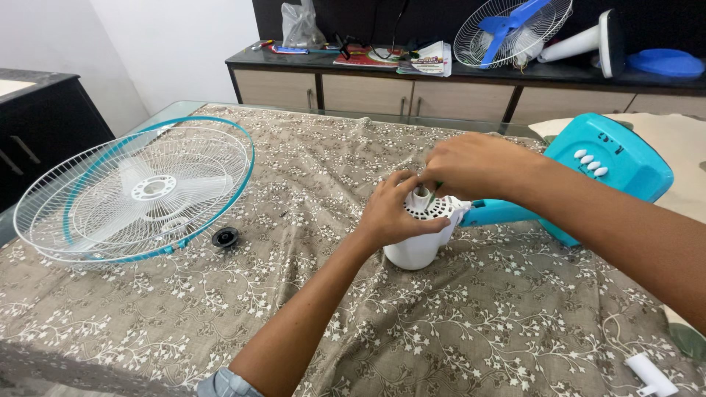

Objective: The person uses a screwdriver to loosen and remove screws from the rear motor housing of a disassembled electric fan. They repeatedly adjust the fan motor housing and manipulate the screwdriver to access the fasteners.

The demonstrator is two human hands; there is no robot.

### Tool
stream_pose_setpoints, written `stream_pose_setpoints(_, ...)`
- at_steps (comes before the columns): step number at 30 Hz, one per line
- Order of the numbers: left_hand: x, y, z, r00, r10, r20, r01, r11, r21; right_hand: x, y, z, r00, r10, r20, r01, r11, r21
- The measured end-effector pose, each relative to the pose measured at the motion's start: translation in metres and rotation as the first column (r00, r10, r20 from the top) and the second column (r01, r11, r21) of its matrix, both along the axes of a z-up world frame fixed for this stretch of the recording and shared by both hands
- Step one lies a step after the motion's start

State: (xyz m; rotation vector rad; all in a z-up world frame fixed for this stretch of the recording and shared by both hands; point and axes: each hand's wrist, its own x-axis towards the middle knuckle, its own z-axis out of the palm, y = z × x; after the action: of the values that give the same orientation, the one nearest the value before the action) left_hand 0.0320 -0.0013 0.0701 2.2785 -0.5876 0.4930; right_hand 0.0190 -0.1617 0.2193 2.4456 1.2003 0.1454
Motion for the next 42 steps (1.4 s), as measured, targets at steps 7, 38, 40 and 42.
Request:
stream_pose_setpoints(7, -0.005, 0.001, 0.005, 1.0, -0.018, 0.003, 0.018, 1.0, -0.01, 0.01, 0.004, -0.001, 0.994, 0.1, 0.045, -0.101, 0.995, 0.024)
stream_pose_setpoints(38, -0.005, 0.0, -0.002, 1.0, -0.021, -0.005, 0.021, 1.0, 0.023, 0.0, 0.028, -0.012, 0.988, -0.076, 0.135, 0.094, 0.987, -0.128)
stream_pose_setpoints(40, -0.005, 0.001, -0.002, 1.0, -0.02, 0.018, 0.02, 1.0, 0.009, -0.001, 0.03, -0.01, 0.993, -0.105, 0.063, 0.109, 0.992, -0.062)
stream_pose_setpoints(42, -0.007, 0.0, -0.002, 1.0, -0.001, 0.028, 0.001, 1.0, -0.006, 0.001, 0.027, -0.004, 0.99, -0.14, 0.005, 0.14, 0.99, -0.011)
